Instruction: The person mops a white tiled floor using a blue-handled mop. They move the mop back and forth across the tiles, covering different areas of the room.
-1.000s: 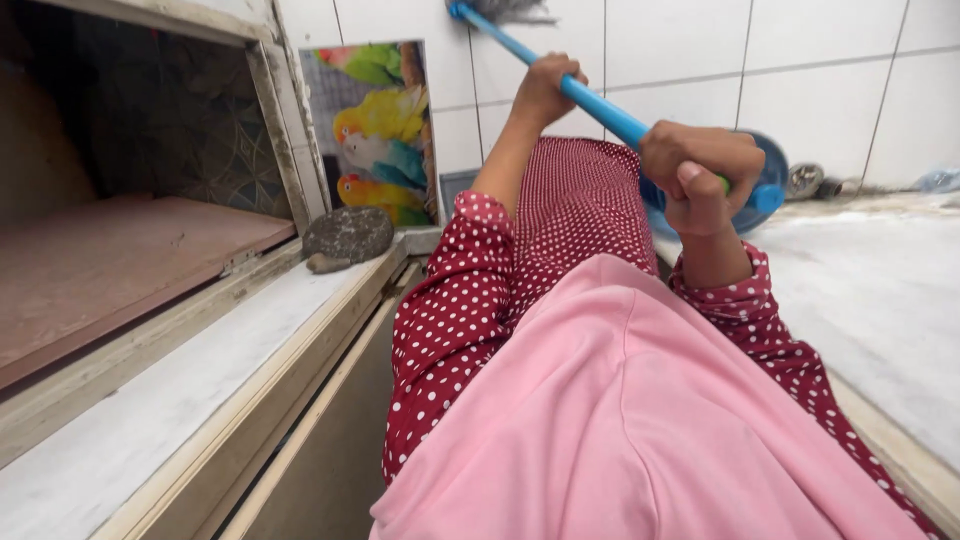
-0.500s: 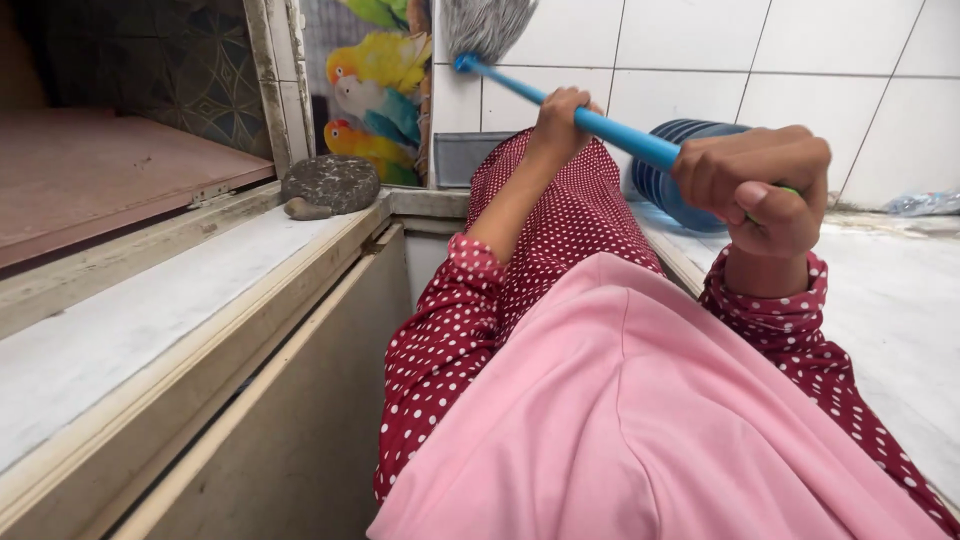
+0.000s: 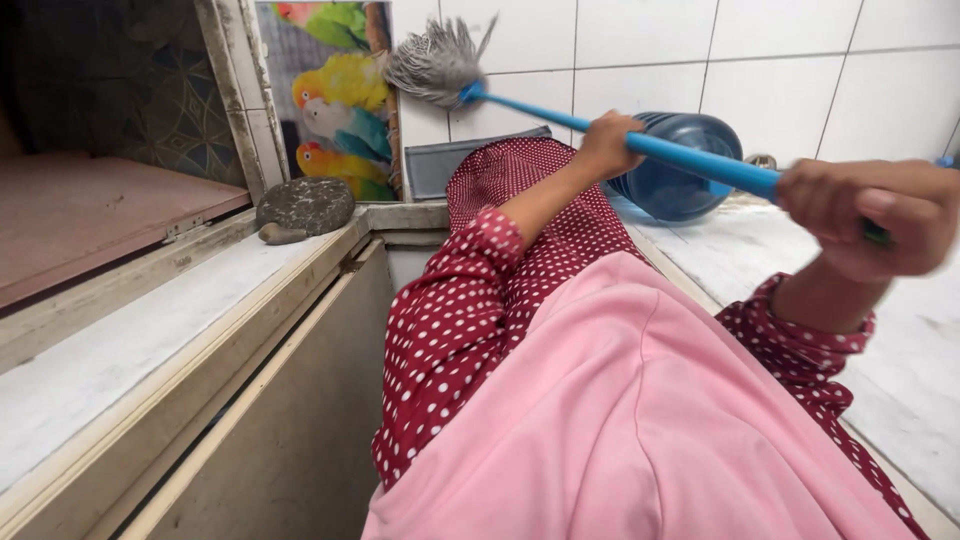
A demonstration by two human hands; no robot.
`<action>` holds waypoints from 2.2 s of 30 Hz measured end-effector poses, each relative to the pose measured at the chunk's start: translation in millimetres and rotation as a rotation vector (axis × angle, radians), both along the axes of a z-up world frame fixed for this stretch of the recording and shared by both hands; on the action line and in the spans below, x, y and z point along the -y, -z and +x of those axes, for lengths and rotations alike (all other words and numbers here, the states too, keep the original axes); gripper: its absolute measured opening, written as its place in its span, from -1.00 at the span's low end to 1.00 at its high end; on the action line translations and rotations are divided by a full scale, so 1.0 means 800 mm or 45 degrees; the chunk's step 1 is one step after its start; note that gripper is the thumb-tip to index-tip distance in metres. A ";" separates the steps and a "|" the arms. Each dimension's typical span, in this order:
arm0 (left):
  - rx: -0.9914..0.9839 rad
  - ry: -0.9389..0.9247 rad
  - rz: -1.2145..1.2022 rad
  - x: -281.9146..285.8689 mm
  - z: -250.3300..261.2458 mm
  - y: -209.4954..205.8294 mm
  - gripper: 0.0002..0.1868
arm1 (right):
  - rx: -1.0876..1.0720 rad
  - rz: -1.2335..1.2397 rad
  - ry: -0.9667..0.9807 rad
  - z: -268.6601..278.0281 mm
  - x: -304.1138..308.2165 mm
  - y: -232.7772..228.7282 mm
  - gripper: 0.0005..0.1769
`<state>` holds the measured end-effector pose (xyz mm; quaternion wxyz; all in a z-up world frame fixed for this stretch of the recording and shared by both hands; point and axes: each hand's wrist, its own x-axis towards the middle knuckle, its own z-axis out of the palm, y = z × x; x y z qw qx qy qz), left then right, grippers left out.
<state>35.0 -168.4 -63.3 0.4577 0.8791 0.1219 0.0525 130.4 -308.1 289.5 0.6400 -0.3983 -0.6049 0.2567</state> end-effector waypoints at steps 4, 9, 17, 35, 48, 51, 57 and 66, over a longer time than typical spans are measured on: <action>0.229 0.099 -0.181 0.058 0.062 -0.020 -0.78 | -0.152 -0.540 0.507 -0.029 0.058 -0.027 -0.65; 0.381 0.391 -0.288 0.120 0.125 0.009 -0.77 | -0.082 -0.451 0.710 -0.058 0.028 -0.052 -0.58; 0.180 0.366 -0.281 0.108 0.123 0.010 -0.77 | 0.094 -0.319 1.010 -0.097 -0.045 -0.024 -0.45; -0.147 -0.137 -0.093 -0.167 -0.176 -0.055 -0.84 | -0.285 -0.108 0.112 -0.145 -0.204 -0.036 -0.55; 0.245 -0.016 -0.038 -0.060 0.011 -0.004 -0.81 | -0.368 -0.440 0.667 -0.042 -0.022 0.029 -0.64; 0.472 0.044 -0.049 -0.011 0.088 0.012 -0.77 | -0.111 -0.477 0.613 -0.008 0.017 0.015 -0.73; 0.595 0.399 -0.185 0.022 0.252 0.062 -0.72 | 0.137 -0.297 1.063 0.001 -0.046 0.013 -0.24; 0.050 0.184 -0.176 0.032 0.297 0.001 -0.77 | 0.081 -0.202 0.954 0.061 -0.051 0.036 -0.39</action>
